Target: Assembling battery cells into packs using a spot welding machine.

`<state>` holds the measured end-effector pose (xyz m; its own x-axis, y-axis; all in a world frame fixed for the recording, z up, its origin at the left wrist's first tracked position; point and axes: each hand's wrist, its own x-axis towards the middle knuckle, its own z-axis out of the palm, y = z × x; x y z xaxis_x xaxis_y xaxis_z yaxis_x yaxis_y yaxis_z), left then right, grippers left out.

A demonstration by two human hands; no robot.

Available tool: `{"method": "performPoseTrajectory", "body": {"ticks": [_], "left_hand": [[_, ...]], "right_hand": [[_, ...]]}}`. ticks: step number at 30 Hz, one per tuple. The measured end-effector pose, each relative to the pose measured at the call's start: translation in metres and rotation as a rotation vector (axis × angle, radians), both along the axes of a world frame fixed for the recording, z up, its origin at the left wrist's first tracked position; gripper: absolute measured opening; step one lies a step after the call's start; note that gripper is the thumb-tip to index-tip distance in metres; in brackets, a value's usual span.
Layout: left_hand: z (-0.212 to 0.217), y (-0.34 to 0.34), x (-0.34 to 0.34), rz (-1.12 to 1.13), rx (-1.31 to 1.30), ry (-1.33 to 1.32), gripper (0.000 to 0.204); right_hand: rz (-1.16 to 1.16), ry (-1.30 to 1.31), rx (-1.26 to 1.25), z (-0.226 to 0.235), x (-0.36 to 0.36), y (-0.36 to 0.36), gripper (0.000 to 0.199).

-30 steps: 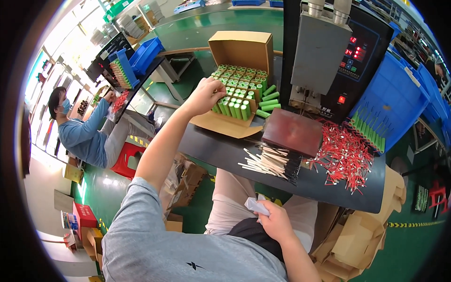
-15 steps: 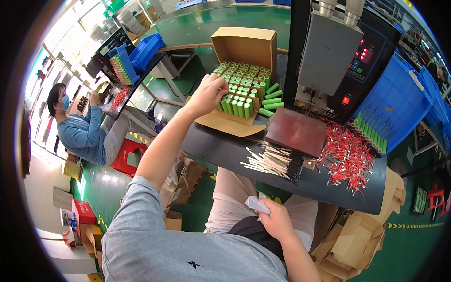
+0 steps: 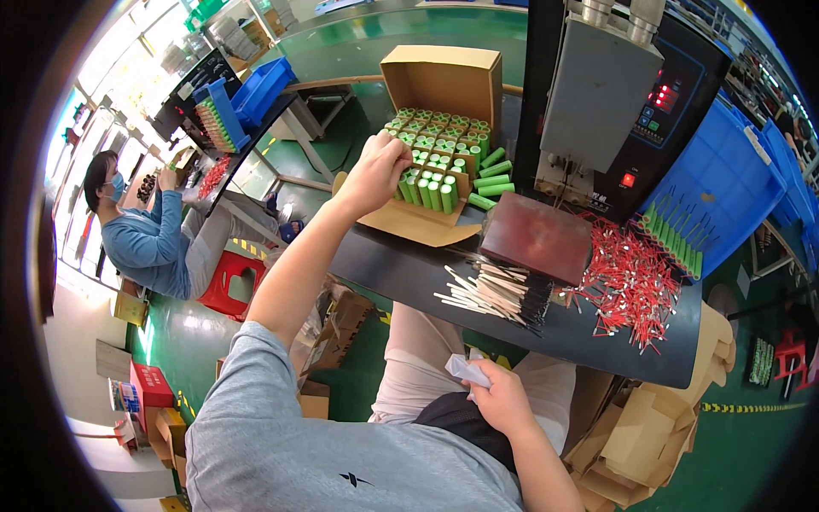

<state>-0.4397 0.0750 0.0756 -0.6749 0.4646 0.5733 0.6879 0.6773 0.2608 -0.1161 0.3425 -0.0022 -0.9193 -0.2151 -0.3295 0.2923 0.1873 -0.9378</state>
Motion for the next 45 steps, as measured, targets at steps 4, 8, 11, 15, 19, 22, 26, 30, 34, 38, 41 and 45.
{"method": "performPoseTrajectory", "body": {"ticks": [4,8,11,15,19,22,26,30,34,38,41,45], "left_hand": [[0.0,-0.001,0.002,-0.001,-0.004,0.006,0.006],[0.001,-0.001,0.001,0.012,0.007,-0.009,0.005],[0.007,0.001,0.001,0.001,0.112,-0.045,0.01],[0.001,-0.028,-0.02,0.225,0.523,-0.076,0.027],[-0.029,-0.053,-0.044,0.277,1.179,-0.531,0.048],[-0.032,-0.032,-0.047,0.074,1.331,-0.787,0.066],[-0.044,-0.034,-0.047,-0.086,1.403,-0.853,0.073],[-0.05,-0.027,-0.049,-0.162,1.374,-0.836,0.072],[-0.054,-0.023,-0.049,-0.12,1.369,-0.837,0.07],[-0.052,-0.025,-0.047,-0.038,1.309,-0.808,0.071],[-0.051,-0.026,-0.05,-0.019,1.32,-0.825,0.071],[-0.051,-0.025,-0.053,-0.018,1.31,-0.814,0.072]], "right_hand": [[0.004,0.021,0.031,0.002,0.0,0.0,0.029],[0.017,0.044,0.048,0.006,-0.001,-0.003,0.028],[0.041,0.089,0.112,0.02,-0.008,-0.006,0.023],[0.017,0.492,0.23,0.065,-0.04,-0.019,0.024],[-0.024,0.698,0.305,0.12,-0.1,-0.034,0.023],[-0.105,0.797,0.365,0.157,-0.159,-0.053,0.023],[-0.097,0.865,0.469,0.155,-0.26,-0.073,0.021],[-0.01,0.751,0.78,0.142,-0.338,-0.075,0.027],[0.024,0.665,0.871,0.127,-0.38,-0.077,0.026],[0.087,0.635,0.962,0.116,-0.389,-0.084,0.023],[0.082,0.669,0.98,0.11,-0.394,-0.083,0.024],[0.134,0.726,1.053,0.105,-0.399,-0.08,0.025]]}}
